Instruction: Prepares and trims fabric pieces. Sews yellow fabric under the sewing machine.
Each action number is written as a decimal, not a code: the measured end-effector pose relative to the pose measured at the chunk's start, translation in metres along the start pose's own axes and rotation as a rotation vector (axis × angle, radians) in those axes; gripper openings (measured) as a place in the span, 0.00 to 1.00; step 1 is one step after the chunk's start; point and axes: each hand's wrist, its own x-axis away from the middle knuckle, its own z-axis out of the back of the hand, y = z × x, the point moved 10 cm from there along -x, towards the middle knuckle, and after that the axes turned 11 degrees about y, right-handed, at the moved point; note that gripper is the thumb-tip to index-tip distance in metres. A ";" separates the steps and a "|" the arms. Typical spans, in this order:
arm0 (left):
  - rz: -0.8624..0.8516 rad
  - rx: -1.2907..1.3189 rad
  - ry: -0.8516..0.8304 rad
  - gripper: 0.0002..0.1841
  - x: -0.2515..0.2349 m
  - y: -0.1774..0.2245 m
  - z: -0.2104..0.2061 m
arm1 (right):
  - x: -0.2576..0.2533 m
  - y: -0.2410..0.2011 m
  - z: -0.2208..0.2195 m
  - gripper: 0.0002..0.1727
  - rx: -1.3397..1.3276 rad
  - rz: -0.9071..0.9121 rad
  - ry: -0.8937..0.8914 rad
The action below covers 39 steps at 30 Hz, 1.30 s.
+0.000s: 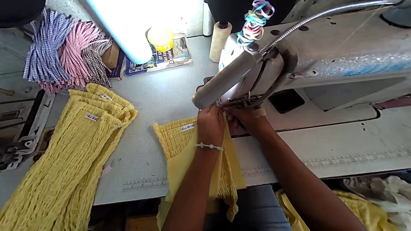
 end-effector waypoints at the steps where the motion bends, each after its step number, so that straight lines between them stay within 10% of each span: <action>1: -0.006 -0.005 -0.001 0.06 0.000 0.000 0.000 | 0.000 0.000 0.000 0.04 0.002 -0.003 -0.001; 39: -0.061 -0.051 0.043 0.04 0.000 0.004 0.001 | 0.003 0.001 0.002 0.05 0.021 -0.043 0.024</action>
